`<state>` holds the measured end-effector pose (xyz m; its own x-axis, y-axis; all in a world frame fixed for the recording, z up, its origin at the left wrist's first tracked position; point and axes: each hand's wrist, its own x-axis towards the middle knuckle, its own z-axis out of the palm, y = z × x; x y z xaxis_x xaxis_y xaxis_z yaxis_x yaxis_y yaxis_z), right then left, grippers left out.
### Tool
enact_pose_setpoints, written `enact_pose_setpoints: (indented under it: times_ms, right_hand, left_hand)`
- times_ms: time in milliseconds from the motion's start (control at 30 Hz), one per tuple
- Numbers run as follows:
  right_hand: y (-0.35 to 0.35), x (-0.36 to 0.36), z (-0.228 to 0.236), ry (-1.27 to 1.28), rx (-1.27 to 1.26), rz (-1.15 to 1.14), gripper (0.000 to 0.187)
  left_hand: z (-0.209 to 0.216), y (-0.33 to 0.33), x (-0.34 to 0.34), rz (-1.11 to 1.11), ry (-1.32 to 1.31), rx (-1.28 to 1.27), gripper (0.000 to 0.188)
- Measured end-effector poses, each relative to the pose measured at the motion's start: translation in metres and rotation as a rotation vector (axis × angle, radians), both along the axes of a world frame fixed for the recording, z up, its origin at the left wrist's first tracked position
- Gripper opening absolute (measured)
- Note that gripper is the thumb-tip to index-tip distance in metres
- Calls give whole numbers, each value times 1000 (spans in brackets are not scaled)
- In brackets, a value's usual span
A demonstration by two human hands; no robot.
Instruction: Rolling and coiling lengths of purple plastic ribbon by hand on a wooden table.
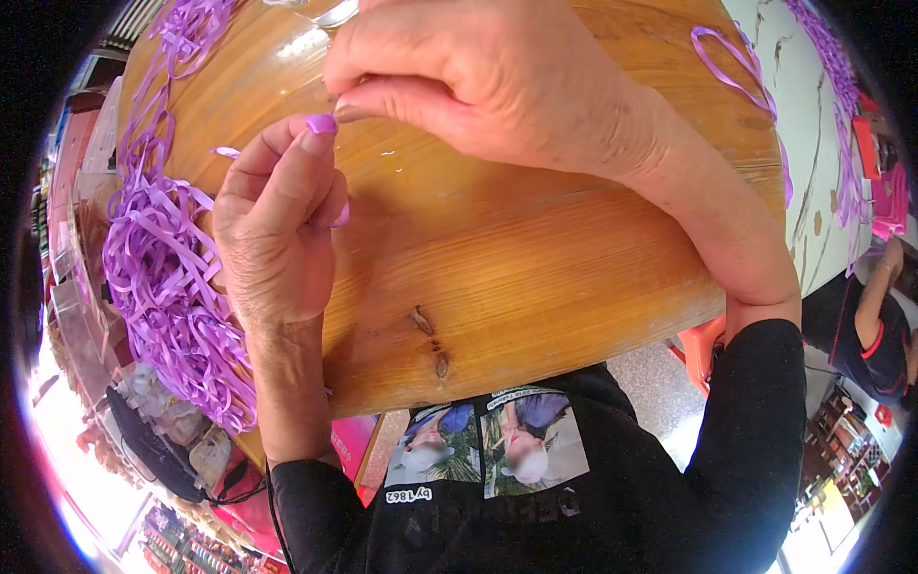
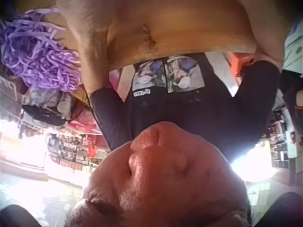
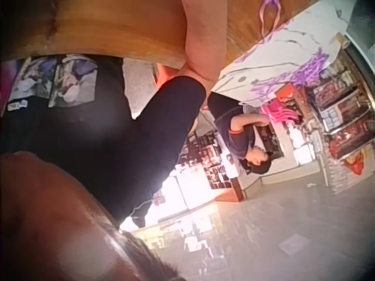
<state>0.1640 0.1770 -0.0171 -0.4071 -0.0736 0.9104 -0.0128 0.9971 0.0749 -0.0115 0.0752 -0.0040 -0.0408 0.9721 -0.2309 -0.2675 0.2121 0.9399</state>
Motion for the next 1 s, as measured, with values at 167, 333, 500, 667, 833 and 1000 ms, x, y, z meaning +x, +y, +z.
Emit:
enact_pose_setpoints:
  times_ms: [167, 333, 500, 667, 833, 1000]
  right_hand:
    - [-18, -2, 20, -210, -428, -62, 17]
    - [-45, -1, 37, -319, -900, -175, 14]
    - [-50, -2, 41, -199, -1656, 102, 9]
    - [-44, -2, 40, -205, -2080, 234, 11]
    - [-49, -1, 43, -182, -2085, 298, 11]
    - [-54, -2, 49, -218, -1233, -61, 16]
  left_hand:
    - [-1, -3, -1, 69, 28, 75, 15]
    - [-1, -5, 1, 108, 46, 110, 16]
    - [-1, -8, 0, 64, -32, 160, 13]
    - [-13, -5, 0, -63, -460, 91, 10]
    - [-14, -3, 0, -116, -655, 71, 13]
    - [-15, -4, -5, -197, -542, 122, 11]
